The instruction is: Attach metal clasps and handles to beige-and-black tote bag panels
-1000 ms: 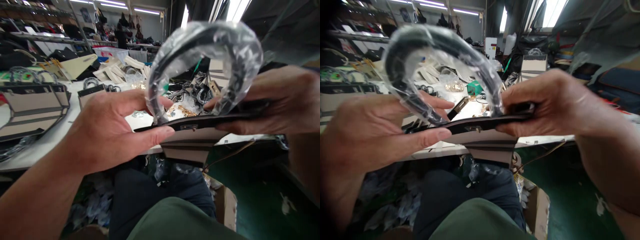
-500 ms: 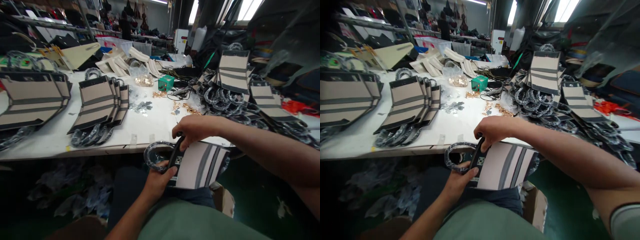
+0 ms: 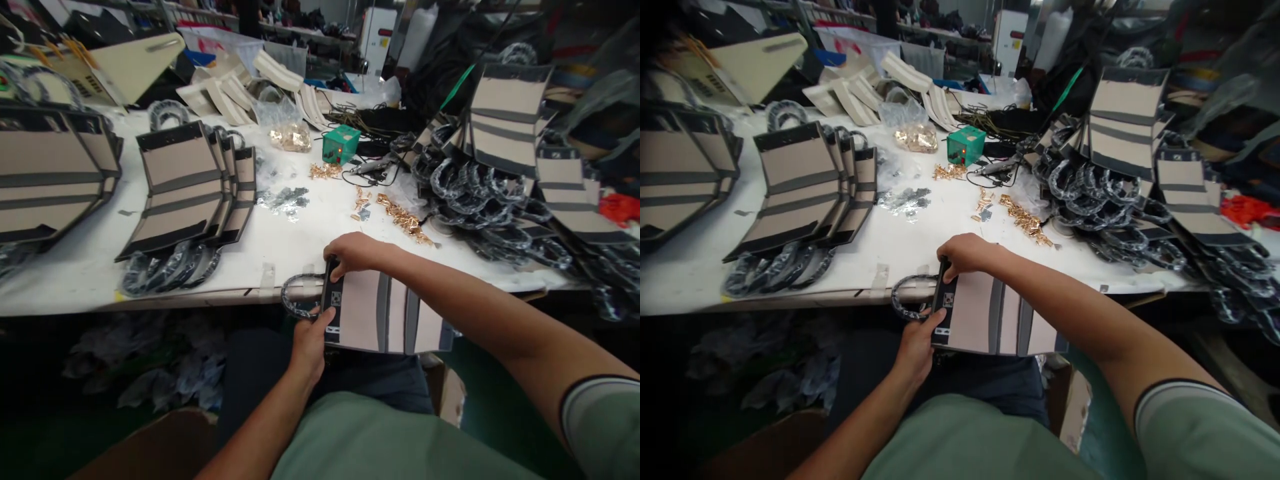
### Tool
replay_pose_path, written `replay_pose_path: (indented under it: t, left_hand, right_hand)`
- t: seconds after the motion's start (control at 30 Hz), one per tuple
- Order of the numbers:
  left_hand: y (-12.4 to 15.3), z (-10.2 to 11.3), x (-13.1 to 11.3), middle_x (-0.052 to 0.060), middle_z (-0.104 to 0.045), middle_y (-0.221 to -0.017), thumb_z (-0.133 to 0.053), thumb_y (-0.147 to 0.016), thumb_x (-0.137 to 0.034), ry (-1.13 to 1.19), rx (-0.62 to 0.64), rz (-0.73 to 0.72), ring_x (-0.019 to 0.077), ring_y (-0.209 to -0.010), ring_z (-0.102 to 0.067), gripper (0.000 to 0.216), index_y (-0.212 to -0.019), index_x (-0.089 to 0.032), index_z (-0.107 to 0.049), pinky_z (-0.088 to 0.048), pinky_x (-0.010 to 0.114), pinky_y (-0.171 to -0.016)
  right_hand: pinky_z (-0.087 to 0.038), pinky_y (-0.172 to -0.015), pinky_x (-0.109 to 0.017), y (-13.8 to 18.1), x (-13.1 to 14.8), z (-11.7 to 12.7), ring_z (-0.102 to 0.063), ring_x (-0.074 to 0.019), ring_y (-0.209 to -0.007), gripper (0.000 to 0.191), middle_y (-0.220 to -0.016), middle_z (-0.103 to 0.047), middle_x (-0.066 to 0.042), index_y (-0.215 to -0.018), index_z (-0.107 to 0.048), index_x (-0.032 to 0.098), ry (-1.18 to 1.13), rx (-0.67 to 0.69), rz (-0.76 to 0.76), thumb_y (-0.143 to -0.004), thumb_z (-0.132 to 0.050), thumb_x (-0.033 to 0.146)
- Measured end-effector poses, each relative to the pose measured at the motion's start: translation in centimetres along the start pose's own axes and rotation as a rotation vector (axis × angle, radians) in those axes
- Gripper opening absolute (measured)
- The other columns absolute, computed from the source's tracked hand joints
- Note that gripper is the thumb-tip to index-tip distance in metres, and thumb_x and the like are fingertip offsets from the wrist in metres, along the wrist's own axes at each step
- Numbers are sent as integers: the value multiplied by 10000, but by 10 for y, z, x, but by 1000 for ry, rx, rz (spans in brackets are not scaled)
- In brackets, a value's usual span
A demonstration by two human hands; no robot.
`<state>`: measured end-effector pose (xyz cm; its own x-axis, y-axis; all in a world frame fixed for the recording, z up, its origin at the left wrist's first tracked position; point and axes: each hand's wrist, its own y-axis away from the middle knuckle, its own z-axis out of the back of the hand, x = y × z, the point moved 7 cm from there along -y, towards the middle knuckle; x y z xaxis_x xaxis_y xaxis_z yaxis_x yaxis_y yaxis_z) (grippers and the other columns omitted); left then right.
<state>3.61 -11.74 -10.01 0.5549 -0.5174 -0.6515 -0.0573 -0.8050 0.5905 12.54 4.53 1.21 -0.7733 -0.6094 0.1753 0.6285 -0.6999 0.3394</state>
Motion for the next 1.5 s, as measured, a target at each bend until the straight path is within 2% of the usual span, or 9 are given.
replay_pose_path:
  t: [0.13,0.3,0.43,0.67,0.83,0.97,1.1,1.27,1.5]
  left_hand:
    - [-2,-5,-6,84,-769,-748,-859,-620,-333,15,-50,11,218,-634,-727,375,-893,-97,-757,-540,276,-576]
    - [-5,-9,-8,92,-770,-744,-855,-618,-313,45,-70,19,227,-640,-728,345,-865,-91,-763,-559,299,-611]
    - [-7,-11,-10,89,-768,-737,-855,-619,-291,56,-60,24,221,-635,-722,323,-858,-95,-762,-553,293,-606]
    - [-7,-11,-12,81,-757,-705,-860,-595,-285,46,-104,49,199,-609,-706,317,-821,-88,-759,-533,271,-604]
    - [-7,-13,-13,85,-756,-707,-867,-580,-297,56,-104,76,199,-607,-701,330,-812,-88,-759,-522,269,-595]
    - [-9,-13,-14,82,-757,-710,-862,-593,-302,41,-88,67,196,-606,-694,348,-843,-81,-767,-518,266,-586]
    - [-10,-8,-18,48,-743,-675,-859,-587,-255,22,-129,-15,164,-570,-669,270,-788,-100,-763,-508,250,-575]
    - [-9,-12,-12,77,-753,-684,-857,-570,-246,79,-90,27,214,-594,-701,314,-829,-92,-768,-540,298,-592]
    - [-10,-11,-16,100,-776,-754,-870,-565,-254,99,-97,-38,230,-634,-720,327,-822,-83,-764,-562,317,-633]
  right_hand:
    - [-402,-688,-279,25,0,16,-644,-187,-848,382,-1111,-710,-68,-1075,-730,219,-175,-289,54,-766,-809,428]
    - [-389,-513,-248,83,9,24,-514,-109,-534,331,-630,-593,17,-709,-616,188,-956,-878,-27,-896,-679,454]
    - [-361,-394,-238,91,11,-12,-424,-86,-407,424,-570,-499,44,-629,-451,215,-1520,-1114,-57,-908,-638,473]
    - [-393,-399,-242,83,-8,-40,-419,-86,-414,420,-578,-485,49,-635,-377,225,-1722,-1376,-134,-890,-626,447]
    - [-359,-393,-240,82,-3,-42,-401,-82,-403,389,-579,-508,43,-642,-402,220,-1733,-1388,-33,-935,-594,388]
    - [-383,-460,-252,79,19,-33,-462,-98,-471,357,-600,-534,28,-644,-454,213,-1493,-1321,64,-944,-607,330]
    - [-395,-563,-265,63,50,-9,-500,-112,-571,346,-607,-537,17,-609,-524,190,-1096,-1033,199,-863,-718,322]
    - [-297,-473,-239,46,35,6,-382,-82,-471,444,-506,-444,53,-584,-505,188,-1257,-829,-15,-912,-626,461]
    - [-285,-506,-228,26,65,12,-378,-76,-527,419,-535,-427,55,-586,-511,172,-1135,-611,150,-901,-621,425]
